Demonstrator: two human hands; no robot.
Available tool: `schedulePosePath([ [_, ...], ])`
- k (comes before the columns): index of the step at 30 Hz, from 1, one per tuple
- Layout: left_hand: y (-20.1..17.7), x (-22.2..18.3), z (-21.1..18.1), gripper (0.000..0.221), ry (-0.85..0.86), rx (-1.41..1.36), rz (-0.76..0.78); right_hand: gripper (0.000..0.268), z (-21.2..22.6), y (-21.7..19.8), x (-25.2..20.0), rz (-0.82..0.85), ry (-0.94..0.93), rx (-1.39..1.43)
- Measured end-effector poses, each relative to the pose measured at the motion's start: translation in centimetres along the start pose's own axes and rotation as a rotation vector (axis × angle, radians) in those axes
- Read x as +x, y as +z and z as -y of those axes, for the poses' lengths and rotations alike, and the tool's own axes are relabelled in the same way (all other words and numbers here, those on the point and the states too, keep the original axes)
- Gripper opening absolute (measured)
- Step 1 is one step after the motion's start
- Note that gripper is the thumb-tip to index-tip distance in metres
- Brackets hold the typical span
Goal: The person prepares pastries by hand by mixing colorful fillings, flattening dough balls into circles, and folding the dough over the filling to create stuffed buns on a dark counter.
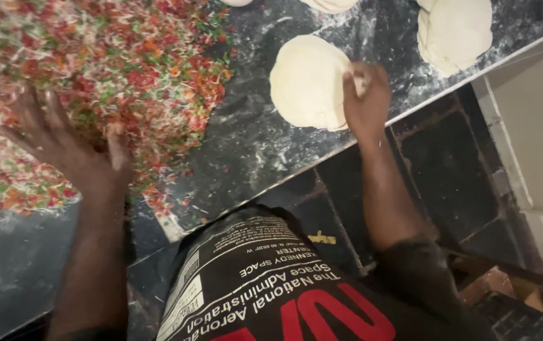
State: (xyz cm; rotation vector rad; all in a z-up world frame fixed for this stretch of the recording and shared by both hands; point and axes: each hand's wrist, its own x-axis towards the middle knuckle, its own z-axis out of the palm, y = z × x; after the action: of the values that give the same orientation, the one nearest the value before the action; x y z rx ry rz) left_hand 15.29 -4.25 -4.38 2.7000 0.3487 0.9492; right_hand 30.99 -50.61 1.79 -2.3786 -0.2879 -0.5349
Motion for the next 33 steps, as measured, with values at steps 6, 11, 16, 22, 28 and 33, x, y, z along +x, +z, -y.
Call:
schedulePosePath([
  [6, -3.4, -1.5, -7.3, 0.046, 0.060, -0.264, -0.037, 0.042, -6.4, 0.9, 5.9, 0.308, -0.008, -0.336],
  [11, -9.4, -5.1, -11.0, 0.032, -0.083, -0.317, 0.023, 0.033, -6.9, 1.2, 8.3, 0.472, 0.258, -0.023],
  [16, -11.4, -6.3, -11.9, 0.023, -0.238, -0.370, -0.092, 0.036, -6.1, 1.7, 8.4, 0.426, 0.132, 0.096],
  [22, -11.2, -6.0, -11.1, 0.016, -0.291, -0.526, -0.138, 0.029, -4.8, 3.2, 9.6, 0.514, 0.048, -0.025],
  [28, -12.3, -6.8, -9.1, 0.015, -0.247, -0.589, -0.062, 0.035, -5.5, 5.4, 11.0, 0.648, 0.041, 0.219],
  [33, -13.8, -7.6, -7.4, 0.014, -0.300, -0.632, 0.001, 0.037, -6.4, 4.5, 12.3, 0.647, 0.166, 0.037],
])
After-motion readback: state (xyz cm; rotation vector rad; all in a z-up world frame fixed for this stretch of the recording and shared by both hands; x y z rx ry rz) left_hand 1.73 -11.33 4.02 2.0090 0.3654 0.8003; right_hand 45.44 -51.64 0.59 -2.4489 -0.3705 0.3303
